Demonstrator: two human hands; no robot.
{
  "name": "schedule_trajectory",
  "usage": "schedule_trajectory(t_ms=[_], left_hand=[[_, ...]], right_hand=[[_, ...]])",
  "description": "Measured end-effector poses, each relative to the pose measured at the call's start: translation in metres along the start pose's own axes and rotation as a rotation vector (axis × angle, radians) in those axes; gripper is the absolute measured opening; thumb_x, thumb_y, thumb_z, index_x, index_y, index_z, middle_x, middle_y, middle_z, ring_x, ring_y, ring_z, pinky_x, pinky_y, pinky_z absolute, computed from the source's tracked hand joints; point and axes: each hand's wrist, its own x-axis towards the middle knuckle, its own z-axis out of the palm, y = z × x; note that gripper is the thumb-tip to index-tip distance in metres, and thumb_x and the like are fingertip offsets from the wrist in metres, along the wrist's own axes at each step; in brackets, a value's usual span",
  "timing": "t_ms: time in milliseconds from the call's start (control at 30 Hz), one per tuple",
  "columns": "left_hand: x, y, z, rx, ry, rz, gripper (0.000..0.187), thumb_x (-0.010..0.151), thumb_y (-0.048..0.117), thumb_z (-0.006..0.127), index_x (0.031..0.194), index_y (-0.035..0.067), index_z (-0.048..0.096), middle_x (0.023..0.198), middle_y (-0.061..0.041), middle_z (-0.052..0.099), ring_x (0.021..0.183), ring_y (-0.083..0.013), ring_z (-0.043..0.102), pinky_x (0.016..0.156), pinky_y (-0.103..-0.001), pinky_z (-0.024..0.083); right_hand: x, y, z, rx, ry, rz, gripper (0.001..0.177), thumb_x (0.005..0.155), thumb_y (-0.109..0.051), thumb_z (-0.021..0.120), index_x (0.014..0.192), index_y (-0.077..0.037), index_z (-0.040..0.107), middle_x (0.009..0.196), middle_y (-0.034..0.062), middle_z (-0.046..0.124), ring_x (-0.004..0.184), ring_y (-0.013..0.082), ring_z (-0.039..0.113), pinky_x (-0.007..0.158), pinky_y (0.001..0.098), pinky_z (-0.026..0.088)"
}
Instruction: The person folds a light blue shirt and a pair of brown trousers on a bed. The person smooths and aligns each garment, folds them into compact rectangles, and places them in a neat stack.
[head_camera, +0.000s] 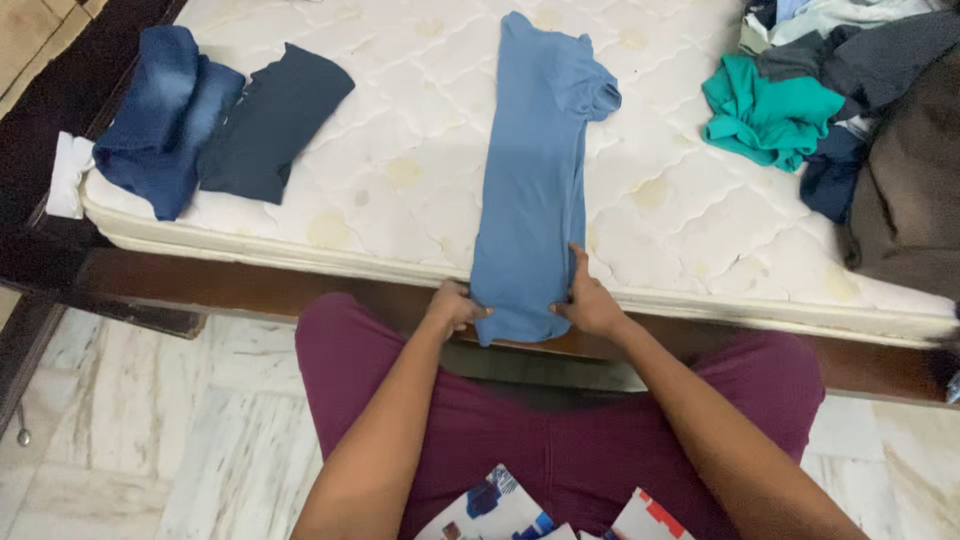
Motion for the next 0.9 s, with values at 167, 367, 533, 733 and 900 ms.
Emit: schedule_trajectory(t_ms=[167,367,533,733,900], left_hand=[[-0.006,-0.001,-0.001,0.144,0.066,0.069,0.083,0.064,0.019,0.097,0.132,-0.011,0.06,0.128,-0.025,0.068,0.116,-0.031,0.067,0.095,-0.039,0.053],[-0.007,0.002,0.022,-0.115,-0.093,0.237,0.077,0.07,0.013,0.09,0.136,-0.009,0.057,0.135,-0.023,0.066,0.124,-0.0321,0.064,0.107,-0.041,0.05],[-0.005,-0.005,0.024,0.019,-0.061,0.142,0.084,0.074,0.014,0.09,0.145,-0.001,0.048,0.138,-0.019,0.061,0.125,-0.0304,0.062,0.1,-0.04,0.051],[-0.03,0.019,0.015,0.243,-0.068,-0.019,0.085,0.069,0.021,0.096,0.14,0.004,0.052,0.128,-0.014,0.066,0.108,-0.0279,0.069,0.079,-0.042,0.064],[-0.054,0.049,-0.015,0.626,-0.002,-0.034,0.068,0.067,0.043,0.092,0.12,0.007,0.069,0.11,-0.01,0.081,0.096,-0.025,0.078,0.086,-0.039,0.056]], right_hand=[[-0.006,0.003,-0.009,0.006,-0.081,0.181,0.113,0.084,-0.009,0.075,0.162,-0.019,-0.006,0.106,0.0298,0.071,0.099,0.0416,0.074,0.091,0.0495,0.057],[-0.009,0.0,0.007,0.071,0.01,0.06,0.125,0.077,-0.007,0.083,0.157,-0.02,-0.012,0.105,0.0294,0.068,0.102,0.0395,0.07,0.094,0.0486,0.054],[-0.017,0.009,0.0,-0.071,-0.131,0.037,0.114,0.088,-0.008,0.07,0.161,-0.022,-0.016,0.109,0.0312,0.068,0.104,0.0419,0.07,0.099,0.0503,0.051],[-0.024,-0.005,-0.016,-0.287,-0.112,0.042,0.114,0.087,-0.019,0.077,0.16,-0.021,-0.011,0.101,0.0241,0.072,0.103,0.0414,0.069,0.096,0.0517,0.052],[-0.014,-0.014,-0.039,-0.254,0.164,0.169,0.071,0.085,-0.036,0.078,0.143,-0.015,0.044,0.096,0.015,0.075,0.099,0.0347,0.074,0.091,0.0468,0.057]])
